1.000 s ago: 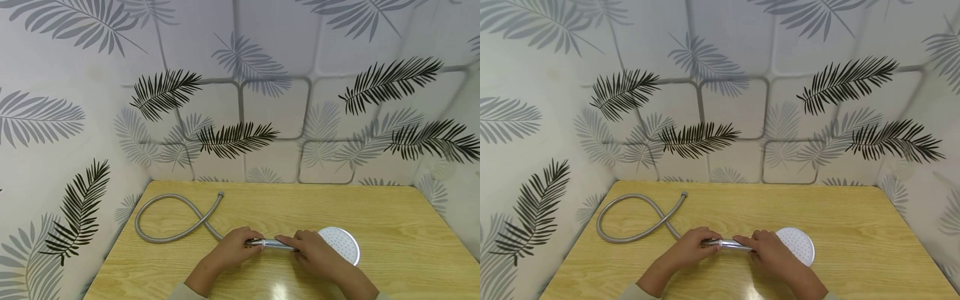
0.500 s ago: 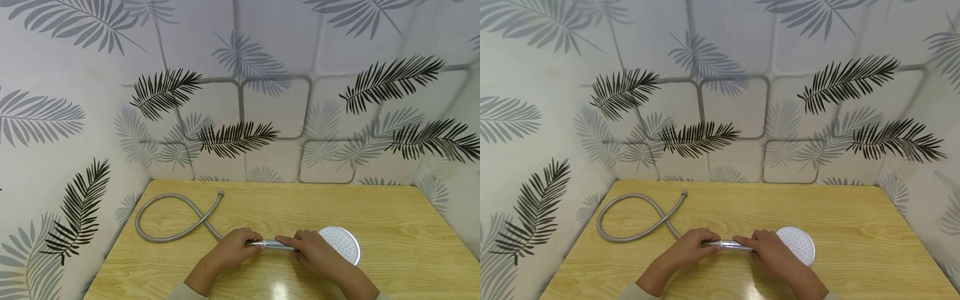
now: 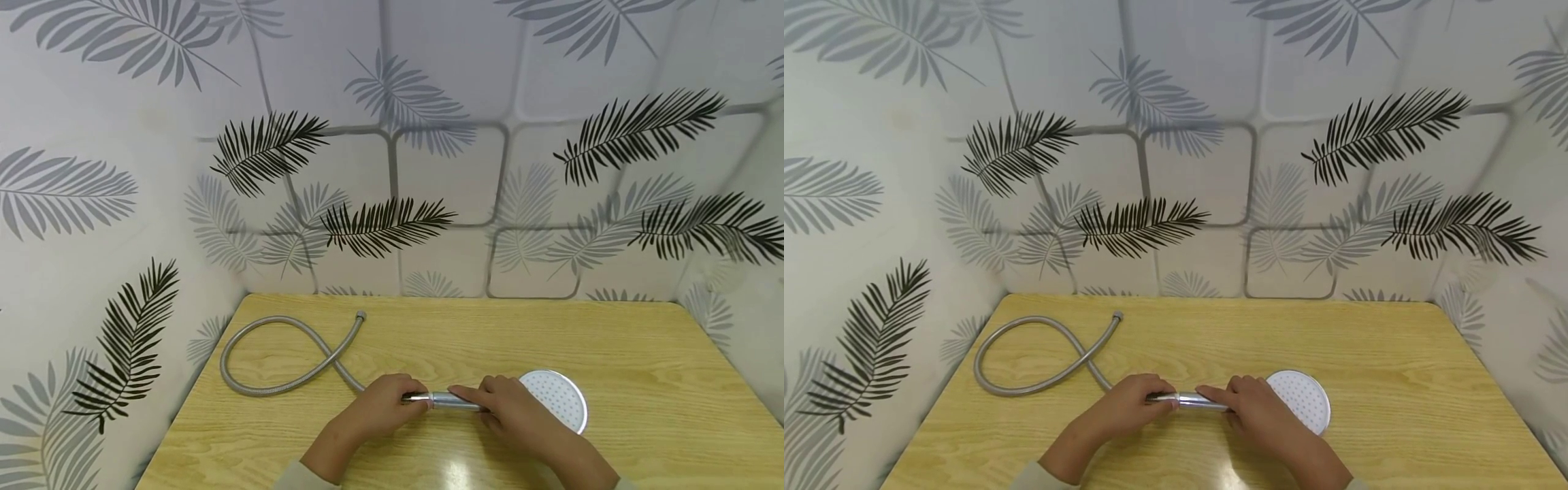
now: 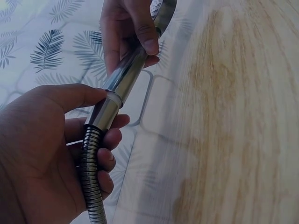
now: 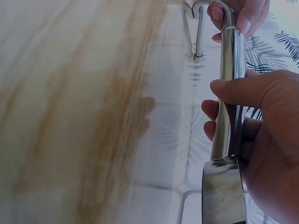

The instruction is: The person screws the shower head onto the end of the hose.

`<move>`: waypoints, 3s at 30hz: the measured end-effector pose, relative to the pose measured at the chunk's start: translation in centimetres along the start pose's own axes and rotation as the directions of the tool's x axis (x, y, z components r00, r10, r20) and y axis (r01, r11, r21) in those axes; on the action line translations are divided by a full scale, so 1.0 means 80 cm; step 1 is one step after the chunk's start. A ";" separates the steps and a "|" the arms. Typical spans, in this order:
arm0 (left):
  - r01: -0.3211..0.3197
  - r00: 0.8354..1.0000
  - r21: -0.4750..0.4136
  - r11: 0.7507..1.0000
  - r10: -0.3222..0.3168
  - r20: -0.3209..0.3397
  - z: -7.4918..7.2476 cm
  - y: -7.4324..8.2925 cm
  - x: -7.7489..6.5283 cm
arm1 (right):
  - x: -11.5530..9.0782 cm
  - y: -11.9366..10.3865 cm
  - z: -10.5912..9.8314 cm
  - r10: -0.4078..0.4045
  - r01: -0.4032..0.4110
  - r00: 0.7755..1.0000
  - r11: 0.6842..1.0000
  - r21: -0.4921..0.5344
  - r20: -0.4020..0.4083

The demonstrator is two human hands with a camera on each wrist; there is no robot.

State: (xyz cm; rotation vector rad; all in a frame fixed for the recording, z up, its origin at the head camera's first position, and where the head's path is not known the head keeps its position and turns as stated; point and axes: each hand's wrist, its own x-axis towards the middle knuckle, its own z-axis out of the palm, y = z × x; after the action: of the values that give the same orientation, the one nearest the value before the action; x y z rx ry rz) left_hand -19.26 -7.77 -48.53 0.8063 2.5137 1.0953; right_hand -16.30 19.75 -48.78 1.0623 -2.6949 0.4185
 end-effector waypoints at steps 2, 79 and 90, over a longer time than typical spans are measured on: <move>-0.001 1.000 0.005 1.000 0.001 0.000 0.000 0.000 0.000 | 0.000 0.000 0.000 0.002 -0.002 1.000 1.000 0.000 -0.002; 0.013 1.000 -0.049 0.999 -0.014 -0.011 0.000 0.002 -0.001 | -0.001 -0.004 -0.002 0.039 -0.039 0.999 0.999 -0.012 0.037; 0.003 1.000 -0.035 0.999 -0.003 -0.014 0.000 0.003 -0.001 | -0.001 -0.005 -0.002 0.046 -0.046 0.997 0.999 -0.004 0.059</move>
State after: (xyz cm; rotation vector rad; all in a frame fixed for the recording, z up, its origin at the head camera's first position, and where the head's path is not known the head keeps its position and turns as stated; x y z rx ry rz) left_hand -19.07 -7.67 -48.34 0.7884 2.4990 1.1442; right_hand -15.95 19.58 -48.60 1.0298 -2.7751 0.3981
